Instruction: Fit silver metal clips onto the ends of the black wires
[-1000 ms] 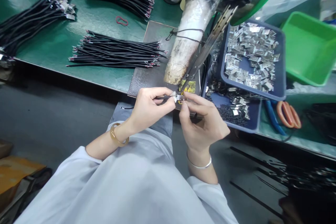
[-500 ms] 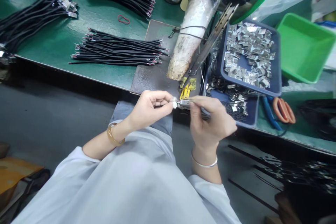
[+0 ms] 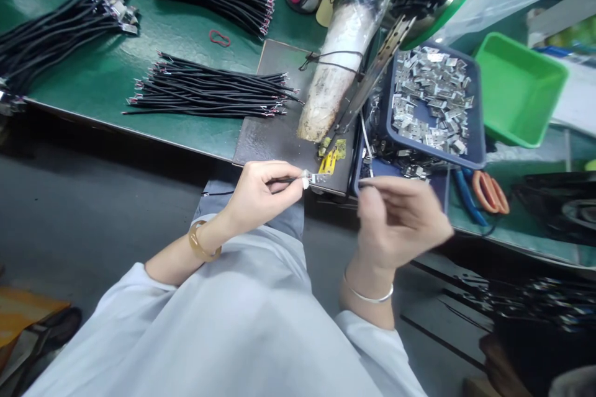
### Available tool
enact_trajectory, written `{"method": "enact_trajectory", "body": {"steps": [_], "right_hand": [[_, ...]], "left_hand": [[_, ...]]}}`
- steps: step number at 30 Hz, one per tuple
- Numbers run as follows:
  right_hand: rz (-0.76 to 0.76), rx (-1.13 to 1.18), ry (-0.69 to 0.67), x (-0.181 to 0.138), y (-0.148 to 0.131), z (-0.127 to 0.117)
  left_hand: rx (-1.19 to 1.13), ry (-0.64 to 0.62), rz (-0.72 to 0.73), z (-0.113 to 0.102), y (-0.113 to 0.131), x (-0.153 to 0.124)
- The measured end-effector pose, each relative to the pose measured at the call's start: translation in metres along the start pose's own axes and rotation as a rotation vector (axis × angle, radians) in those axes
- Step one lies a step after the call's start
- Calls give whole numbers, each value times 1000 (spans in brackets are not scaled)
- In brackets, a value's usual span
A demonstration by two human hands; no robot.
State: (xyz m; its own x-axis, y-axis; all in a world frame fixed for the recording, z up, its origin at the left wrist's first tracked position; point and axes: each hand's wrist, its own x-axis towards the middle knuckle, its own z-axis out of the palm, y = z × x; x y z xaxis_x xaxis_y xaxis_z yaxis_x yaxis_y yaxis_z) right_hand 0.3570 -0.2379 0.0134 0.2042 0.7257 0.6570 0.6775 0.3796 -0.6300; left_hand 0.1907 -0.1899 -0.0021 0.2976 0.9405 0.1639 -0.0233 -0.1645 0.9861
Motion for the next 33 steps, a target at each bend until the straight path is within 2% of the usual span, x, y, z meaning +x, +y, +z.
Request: {"method": "enact_trajectory", "body": {"steps": [2, 4, 5, 9, 13, 15, 19, 21, 26, 33], "right_hand": [[-84, 110, 226, -2, 3, 3], [-168, 137, 303, -5, 5, 7], [-185, 108, 280, -6, 6, 9], [-173, -120, 39, -10, 9, 13], [-61, -73, -59, -10, 9, 18], [-37, -58, -48, -10, 9, 22], [-184, -187, 5, -10, 10, 28], [-204, -205, 18, -10, 11, 30], [-104, -129, 27, -11, 14, 31], [-79, -45, 26, -8, 14, 33]], "left_hand": [[-20, 40, -26, 0, -1, 2], [-46, 59, -57, 1, -2, 3], [-54, 62, -71, 2, -2, 4], [-4, 40, -60, 4, -2, 6], [47, -16, -40, 7, -2, 7], [36, -10, -39, 9, -3, 7], [55, 31, -1, 13, -6, 8], [91, 42, 21, 15, -6, 8], [177, 72, 77, 17, -4, 10], [245, 107, 170, 17, -1, 14]]}}
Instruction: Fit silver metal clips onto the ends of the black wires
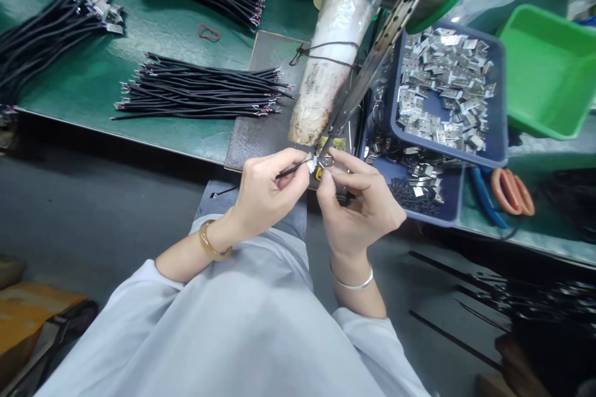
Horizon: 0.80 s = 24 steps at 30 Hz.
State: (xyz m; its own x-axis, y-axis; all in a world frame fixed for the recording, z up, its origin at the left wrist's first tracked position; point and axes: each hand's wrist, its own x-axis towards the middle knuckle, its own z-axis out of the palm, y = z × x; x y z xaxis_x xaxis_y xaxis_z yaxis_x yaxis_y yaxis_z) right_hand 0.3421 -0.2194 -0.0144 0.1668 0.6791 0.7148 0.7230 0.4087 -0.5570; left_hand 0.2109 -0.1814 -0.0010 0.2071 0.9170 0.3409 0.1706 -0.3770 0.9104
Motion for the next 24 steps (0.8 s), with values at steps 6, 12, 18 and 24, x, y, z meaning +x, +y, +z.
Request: {"method": "enact_trajectory", "body": {"steps": [6, 12, 18, 24], "right_hand": [[-25, -6, -1, 4, -4, -2], [-39, -38, -26, -1, -3, -4], [-33, -72, -18, 1, -4, -3], [-32, -13, 4, 3, -3, -1]], "left_hand": [[24, 17, 85, -2, 1, 2], [56, -37, 32, -5, 0, -2], [19, -40, -30, -4, 3, 0], [32, -5, 0, -6, 6, 7]]}}
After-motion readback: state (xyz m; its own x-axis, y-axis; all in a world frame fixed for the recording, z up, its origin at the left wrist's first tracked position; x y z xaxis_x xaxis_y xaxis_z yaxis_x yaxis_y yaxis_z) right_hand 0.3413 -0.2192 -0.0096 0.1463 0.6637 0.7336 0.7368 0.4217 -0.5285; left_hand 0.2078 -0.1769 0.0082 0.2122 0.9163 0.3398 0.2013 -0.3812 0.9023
